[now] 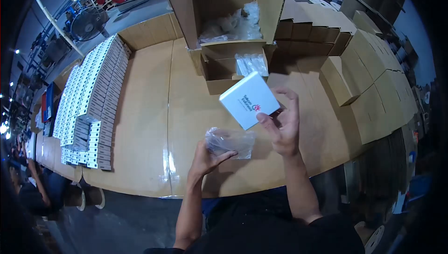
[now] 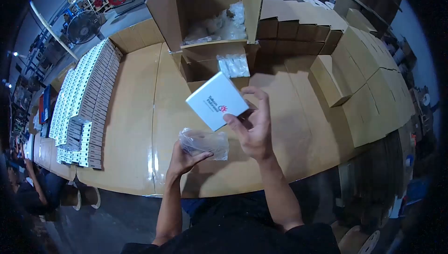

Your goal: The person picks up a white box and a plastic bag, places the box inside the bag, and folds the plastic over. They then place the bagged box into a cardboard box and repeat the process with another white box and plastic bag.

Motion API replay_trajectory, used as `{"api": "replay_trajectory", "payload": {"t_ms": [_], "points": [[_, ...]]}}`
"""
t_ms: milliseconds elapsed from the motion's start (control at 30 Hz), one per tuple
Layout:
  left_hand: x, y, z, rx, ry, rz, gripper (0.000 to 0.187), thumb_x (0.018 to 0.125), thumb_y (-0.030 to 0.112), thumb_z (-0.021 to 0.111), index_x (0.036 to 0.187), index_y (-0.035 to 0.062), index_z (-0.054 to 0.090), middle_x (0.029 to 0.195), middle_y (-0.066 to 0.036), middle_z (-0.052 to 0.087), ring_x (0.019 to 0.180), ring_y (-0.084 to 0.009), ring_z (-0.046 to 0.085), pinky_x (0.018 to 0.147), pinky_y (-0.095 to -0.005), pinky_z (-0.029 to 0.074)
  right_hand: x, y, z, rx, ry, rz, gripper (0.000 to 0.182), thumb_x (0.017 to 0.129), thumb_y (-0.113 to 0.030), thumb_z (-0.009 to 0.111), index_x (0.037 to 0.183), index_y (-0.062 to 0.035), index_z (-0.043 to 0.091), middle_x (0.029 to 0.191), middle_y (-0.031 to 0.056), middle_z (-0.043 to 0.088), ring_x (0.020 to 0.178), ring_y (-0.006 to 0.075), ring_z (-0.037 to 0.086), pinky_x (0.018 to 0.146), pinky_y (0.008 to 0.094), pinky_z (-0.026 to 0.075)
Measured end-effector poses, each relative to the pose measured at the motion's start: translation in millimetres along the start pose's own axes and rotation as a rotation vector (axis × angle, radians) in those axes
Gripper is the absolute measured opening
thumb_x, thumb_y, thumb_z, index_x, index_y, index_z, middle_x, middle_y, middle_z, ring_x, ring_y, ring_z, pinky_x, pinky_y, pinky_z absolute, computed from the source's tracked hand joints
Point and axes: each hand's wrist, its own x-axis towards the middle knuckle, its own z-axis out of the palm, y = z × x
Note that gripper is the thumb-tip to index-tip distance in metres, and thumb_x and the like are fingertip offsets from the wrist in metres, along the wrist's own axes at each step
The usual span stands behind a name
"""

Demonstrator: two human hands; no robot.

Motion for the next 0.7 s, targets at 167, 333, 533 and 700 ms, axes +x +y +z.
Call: {"api": "replay_trajectory", "payload": {"t_ms": [167, 333, 533, 700], "points": [[1, 2, 1, 0.006, -0.008, 0.004, 0.056, 0.071, 0.010, 0.092, 0.117, -0.0037, 0.062, 0.107, -0.010, 0.069, 0.099, -0.0180, 0.066, 0.088, -0.0332, 0.056, 1, 14, 8, -0.007, -0.050, -0.005, 0.050, 0.089, 0.007, 0.071, 0.125, -0.0038, 0.038, 0.107, 0.0100, 0.058, 0.103, 0.0154, 0.063, 0.088, 0.0292, 0.055], [3, 3, -2, -0.007, -0.029, 0.009, 0.055, 0.074, 0.008, 0.090, 0.119, -0.0047, 0.061, 0.109, -0.010, 0.070, 0.098, -0.0173, 0.067, 0.088, -0.0327, 0.056, -1, 23, -1, -0.053, -0.129, -0.015, 0.046, 0.089, 0.005, 0.072, 0.122, -0.0030, 0.041, 0.103, 0.0071, 0.056, 0.098, 0.0138, 0.061, 0.086, 0.0292, 0.052], [1, 1, -2, -0.015, 0.052, 0.038, 0.051, 0.076, 0.010, 0.089, 0.118, -0.0041, 0.065, 0.101, -0.012, 0.075, 0.092, -0.0163, 0.070, 0.082, -0.0323, 0.057, -1, 16, -15, -0.073, -0.107, 0.008, 0.039, 0.093, -0.001, 0.069, 0.122, -0.0030, 0.044, 0.102, 0.0048, 0.055, 0.095, 0.0124, 0.057, 0.085, 0.0292, 0.049], [2, -1, 0, -0.049, 0.048, 0.041, 0.055, 0.075, 0.008, 0.088, 0.122, -0.0035, 0.063, 0.103, -0.012, 0.074, 0.094, -0.0156, 0.069, 0.084, -0.0322, 0.057, 2, 12, -17, -0.161, -0.139, -0.023, 0.034, 0.093, -0.002, 0.069, 0.121, -0.0030, 0.050, 0.099, 0.0037, 0.057, 0.091, 0.0105, 0.057, 0.082, 0.0270, 0.049]]}}
